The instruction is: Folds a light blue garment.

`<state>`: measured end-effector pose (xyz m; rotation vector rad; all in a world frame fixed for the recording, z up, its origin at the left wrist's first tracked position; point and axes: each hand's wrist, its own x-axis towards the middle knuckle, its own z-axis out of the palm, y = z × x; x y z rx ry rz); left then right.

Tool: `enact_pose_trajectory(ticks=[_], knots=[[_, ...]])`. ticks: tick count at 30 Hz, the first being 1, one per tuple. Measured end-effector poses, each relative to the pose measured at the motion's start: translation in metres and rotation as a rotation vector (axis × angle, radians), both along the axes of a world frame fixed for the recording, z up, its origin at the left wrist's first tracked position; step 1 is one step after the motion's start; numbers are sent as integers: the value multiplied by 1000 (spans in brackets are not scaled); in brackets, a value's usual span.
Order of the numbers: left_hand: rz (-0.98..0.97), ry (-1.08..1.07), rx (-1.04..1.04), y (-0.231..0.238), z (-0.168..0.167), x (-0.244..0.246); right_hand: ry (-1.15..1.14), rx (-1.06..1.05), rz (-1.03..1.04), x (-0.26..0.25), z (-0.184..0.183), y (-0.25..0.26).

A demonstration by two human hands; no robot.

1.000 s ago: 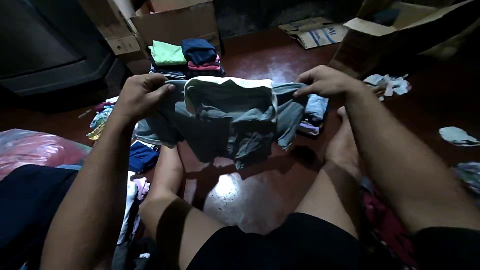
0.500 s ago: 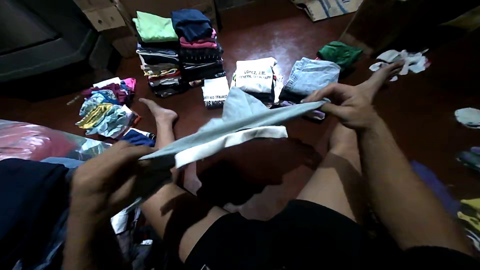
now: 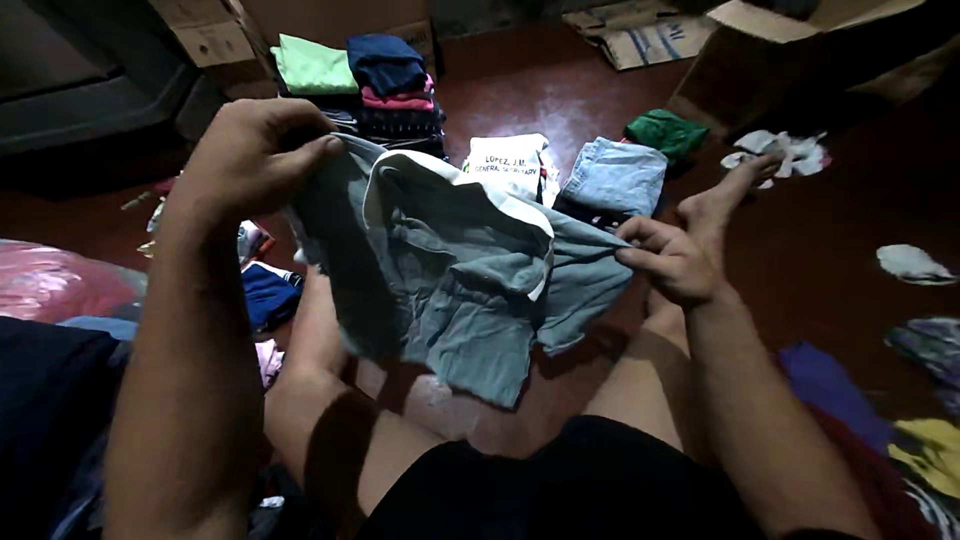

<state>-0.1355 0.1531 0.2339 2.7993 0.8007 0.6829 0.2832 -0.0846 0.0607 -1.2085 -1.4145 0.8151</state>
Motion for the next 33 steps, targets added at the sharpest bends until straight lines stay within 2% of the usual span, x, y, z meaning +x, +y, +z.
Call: enact_pose_trajectory(ticks=[3, 7, 9, 11, 14, 17, 19, 20, 22, 24, 26, 28, 33], knots=[[-47, -21, -5, -11, -3, -1, 107, 8, 26, 4, -9, -7], [-87, -2, -4, -27, -8, -18, 45, -4, -108, -20, -32, -22], [-101, 27, 10, -20, -6, -35, 84, -30, -73, -38, -51, -29], [-88, 88, 65, -6, 9, -41, 154, -44, 27, -56, -67, -31], [-136, 209, 129, 29, 39, -5, 269, -64, 87, -76, -82, -30], [-269, 265, 186, 84, 26, 71, 355, -119, 13, -86, -97, -31], [-172, 321, 109, 74, 5, 136, 331, -196, -46, -88, -111, -34], [-90, 337, 136, 75, -19, 167, 279, -277, -101, -88, -119, -37], [-69, 327, 250, 93, -84, 208, 24, -521, -237, -83, -135, -44], [-99, 284, 198, 91, -139, 227, -292, -729, -307, -73, -151, -51], [-121, 240, 38, 74, -179, 229, -415, -762, -341, -63, -161, -58], [-112, 283, -134, 53, -209, 211, -438, -705, -291, -58, -158, -57], [-81, 523, -427, 0, -278, 127, -666, -560, 69, -69, -147, -8]])
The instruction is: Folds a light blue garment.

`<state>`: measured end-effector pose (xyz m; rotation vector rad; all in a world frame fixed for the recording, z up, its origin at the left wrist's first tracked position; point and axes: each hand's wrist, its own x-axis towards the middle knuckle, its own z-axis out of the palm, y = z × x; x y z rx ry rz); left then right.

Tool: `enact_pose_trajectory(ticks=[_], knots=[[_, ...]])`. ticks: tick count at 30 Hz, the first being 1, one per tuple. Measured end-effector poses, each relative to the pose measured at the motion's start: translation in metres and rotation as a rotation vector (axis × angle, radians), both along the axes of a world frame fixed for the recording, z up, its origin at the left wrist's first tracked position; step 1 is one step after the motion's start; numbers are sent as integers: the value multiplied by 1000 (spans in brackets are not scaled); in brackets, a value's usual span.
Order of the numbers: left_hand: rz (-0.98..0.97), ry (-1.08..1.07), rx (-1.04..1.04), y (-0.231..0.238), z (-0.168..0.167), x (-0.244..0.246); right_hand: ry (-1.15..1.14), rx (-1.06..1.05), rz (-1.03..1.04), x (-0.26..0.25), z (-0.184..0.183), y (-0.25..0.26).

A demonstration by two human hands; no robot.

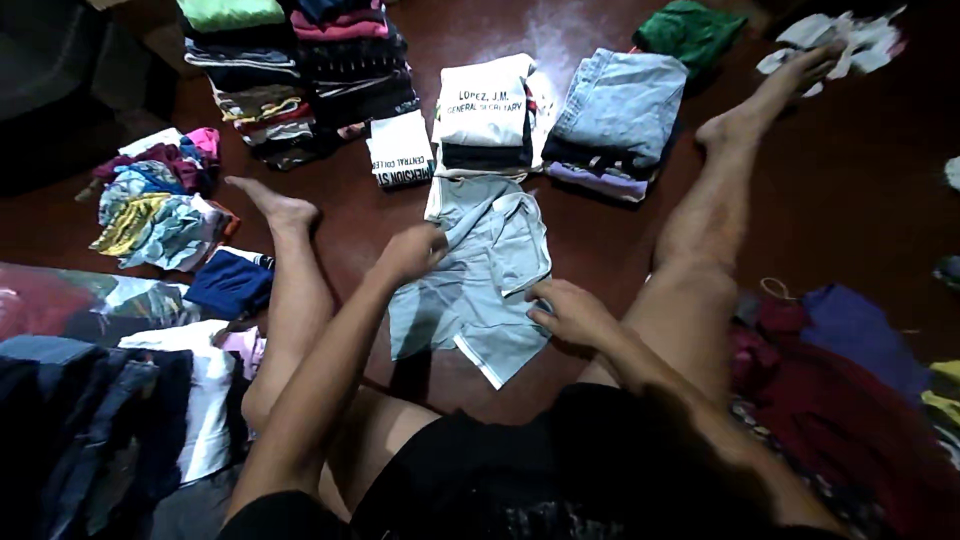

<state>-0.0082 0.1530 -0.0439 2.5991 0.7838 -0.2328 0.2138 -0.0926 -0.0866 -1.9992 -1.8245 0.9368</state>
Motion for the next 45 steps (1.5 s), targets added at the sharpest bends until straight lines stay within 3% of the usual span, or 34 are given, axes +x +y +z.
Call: enact_pose_trajectory(ticks=[3, 7, 12, 16, 20, 23, 25, 29, 32, 35, 37, 40, 45], knots=[[70, 47, -19, -27, -53, -48, -65, 31, 165, -10, -23, 37], [434, 97, 30, -25, -92, -89, -194, -123, 316, -3, -61, 55], [603, 206, 64, -53, -65, -85, -151, -196, 432, 12, -48, 26], [645, 150, -72, -65, -83, -63, -134, -64, 359, -10, -45, 25], [558, 27, -252, -44, -91, -52, -146, -75, 358, -31, -53, 29], [657, -164, -362, -14, -80, -54, -159, -82, 377, -34, -62, 25], [760, -244, -337, 11, -75, -56, -166, -86, 376, -36, -63, 25], [952, -291, -77, 40, -56, -49, -188, -103, 406, -40, -62, 20], [887, -213, 117, 39, -44, -45, -175, -149, 446, -39, -56, 13], [600, -105, 177, 8, -46, -45, -125, -109, 418, -32, -44, 20], [410, -66, 105, -29, -70, -50, -107, -39, 368, -28, -40, 31], [281, 52, 27, -62, -122, -72, -142, -37, 318, -20, -51, 50], [537, 45, 138, -49, -127, -86, -226, -134, 118, -1, -66, 63]])
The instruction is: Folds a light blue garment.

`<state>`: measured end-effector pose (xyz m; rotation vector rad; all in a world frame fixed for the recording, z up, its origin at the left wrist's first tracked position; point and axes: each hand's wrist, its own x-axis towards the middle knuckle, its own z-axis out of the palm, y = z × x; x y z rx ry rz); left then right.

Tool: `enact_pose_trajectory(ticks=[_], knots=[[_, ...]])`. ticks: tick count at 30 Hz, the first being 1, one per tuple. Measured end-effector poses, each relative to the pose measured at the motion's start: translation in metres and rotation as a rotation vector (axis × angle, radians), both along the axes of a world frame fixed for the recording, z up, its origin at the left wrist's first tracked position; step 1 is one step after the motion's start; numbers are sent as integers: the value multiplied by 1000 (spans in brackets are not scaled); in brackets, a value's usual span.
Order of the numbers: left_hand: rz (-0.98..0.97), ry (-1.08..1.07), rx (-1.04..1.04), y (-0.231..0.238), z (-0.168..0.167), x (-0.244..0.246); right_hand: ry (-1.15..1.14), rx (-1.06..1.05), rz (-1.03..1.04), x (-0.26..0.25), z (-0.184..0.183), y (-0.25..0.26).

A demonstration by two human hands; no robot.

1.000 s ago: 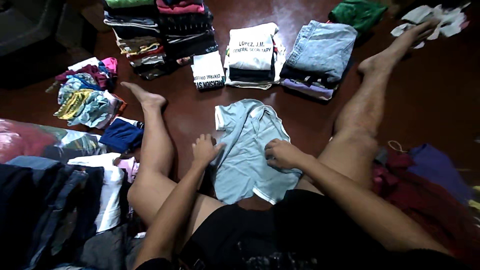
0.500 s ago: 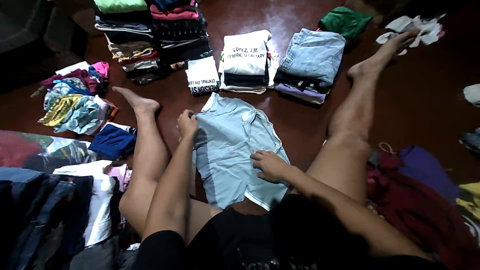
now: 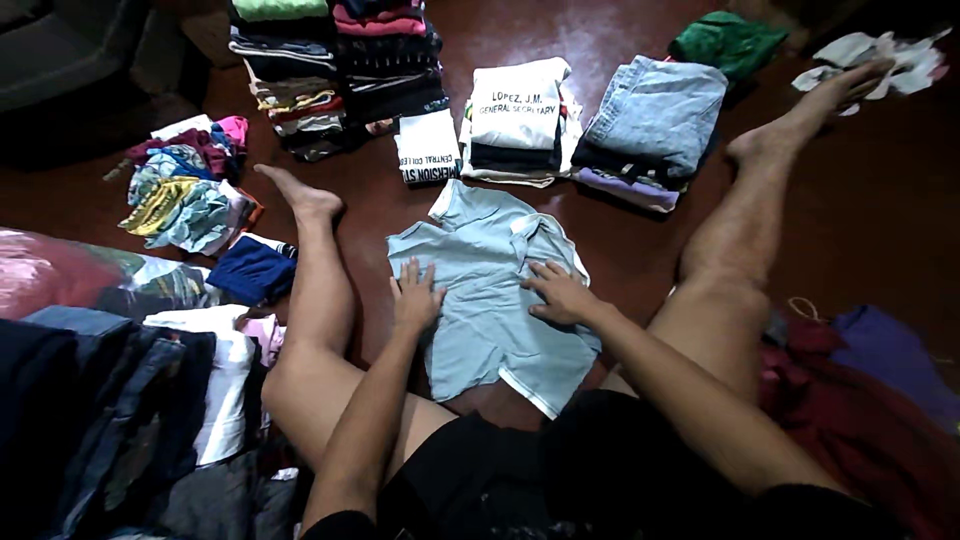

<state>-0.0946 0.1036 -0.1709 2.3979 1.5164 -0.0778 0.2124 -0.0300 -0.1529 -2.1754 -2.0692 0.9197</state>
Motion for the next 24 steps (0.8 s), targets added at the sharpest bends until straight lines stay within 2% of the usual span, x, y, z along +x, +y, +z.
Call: enact_pose_trajectory(ticks=[2, 4, 7, 10, 14, 20, 22, 24], knots=[[75, -39, 57, 1, 2, -2, -15, 58, -83, 3, 0, -9], [62, -91, 68, -5, 10, -1, -9, 152, -135, 7, 0, -23], [84, -120, -7, -26, 26, 7, -21, 133, -203, 5, 9, -39], [340, -154, -186, -32, 32, 5, -35, 54, -241, 6, 9, -39], [593, -245, -382, -17, 33, -18, 5, 125, -362, 12, 7, -30], [670, -456, -517, -11, 21, -33, 122, 176, -540, 16, 5, -23], [679, -503, -521, -10, 16, -34, 97, 262, -590, 13, 6, -27], [655, -522, -500, -9, 16, -34, 3, 425, -547, 2, 9, -28]])
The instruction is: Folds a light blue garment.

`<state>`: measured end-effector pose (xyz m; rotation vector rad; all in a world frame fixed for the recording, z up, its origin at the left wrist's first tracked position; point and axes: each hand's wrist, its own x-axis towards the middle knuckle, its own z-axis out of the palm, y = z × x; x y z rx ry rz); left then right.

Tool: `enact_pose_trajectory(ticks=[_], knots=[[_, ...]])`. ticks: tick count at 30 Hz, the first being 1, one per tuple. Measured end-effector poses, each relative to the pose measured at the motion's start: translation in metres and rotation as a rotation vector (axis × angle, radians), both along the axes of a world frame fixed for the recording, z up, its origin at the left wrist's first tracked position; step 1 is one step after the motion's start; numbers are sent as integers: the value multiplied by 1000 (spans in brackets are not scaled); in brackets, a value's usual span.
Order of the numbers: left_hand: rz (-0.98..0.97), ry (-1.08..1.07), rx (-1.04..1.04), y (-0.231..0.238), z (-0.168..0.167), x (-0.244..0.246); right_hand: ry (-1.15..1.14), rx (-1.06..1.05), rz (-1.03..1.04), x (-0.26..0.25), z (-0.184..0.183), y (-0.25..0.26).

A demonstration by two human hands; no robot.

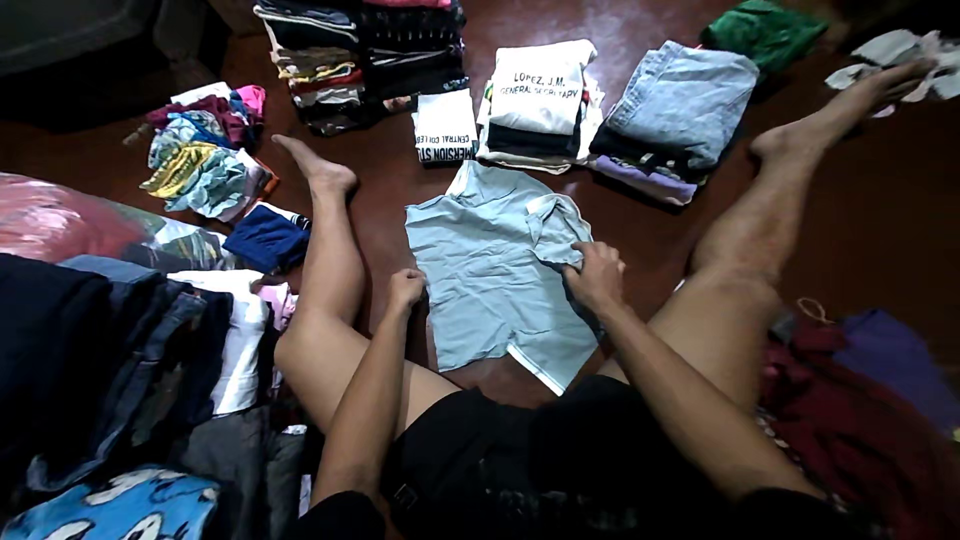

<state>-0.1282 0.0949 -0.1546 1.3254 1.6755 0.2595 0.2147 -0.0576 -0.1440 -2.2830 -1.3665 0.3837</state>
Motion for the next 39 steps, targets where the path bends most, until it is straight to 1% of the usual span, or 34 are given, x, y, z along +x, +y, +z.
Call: enact_pose_trajectory(ticks=[2, 4, 6, 9, 11, 13, 14, 16, 19, 21, 22, 24, 26, 27, 29, 30, 31, 33, 35, 39], knots=[[-53, -14, 35, -2, 3, 3, -103, 132, 119, -17, 2, 4], [-134, -14, 71, -5, 8, 9, -94, 177, 278, -40, -1, 10], [-156, -34, 92, -8, 12, 19, -5, 110, 415, -66, -10, 18], [-57, -125, 101, -11, 10, 29, 139, -103, 543, -94, -24, 28], [0, -211, 107, -11, 8, 31, 237, -141, 580, -109, -26, 34], [47, -282, 71, -13, 12, 35, 430, -89, 554, -126, -21, 41], [65, -334, 45, -15, 11, 37, 544, -52, 505, -136, -19, 45], [79, -467, 7, -18, 11, 41, 693, 0, 373, -153, -16, 56], [90, -567, -27, -19, 20, 43, 760, 2, 172, -168, -16, 70], [79, -598, -50, -20, 24, 39, 778, -5, 120, -170, -25, 73], [58, -628, -62, -20, 25, 37, 823, 3, 104, -169, -31, 73], [-15, -685, -65, -21, 26, 35, 1008, 49, 55, -163, -43, 71], [-95, -695, -34, -21, 30, 37, 1184, 113, 16, -157, -43, 67], [-144, -696, -27, -22, 32, 38, 1210, 122, 6, -154, -42, 67], [-242, -684, -21, -24, 36, 40, 1186, 113, -14, -148, -39, 67], [-271, -668, 0, -25, 36, 41, 1185, 116, -16, -145, -38, 66], [-288, -632, 44, -25, 34, 42, 1231, 121, -7, -141, -36, 64], [-265, -529, 160, -20, 24, 39, 1418, 143, 40, -131, -34, 57], [-208, -459, 225, -13, 15, 36, 1592, 132, 37, -123, -35, 48], [-171, -457, 208, -10, 15, 44, 1717, 97, 0, -116, -37, 39]])
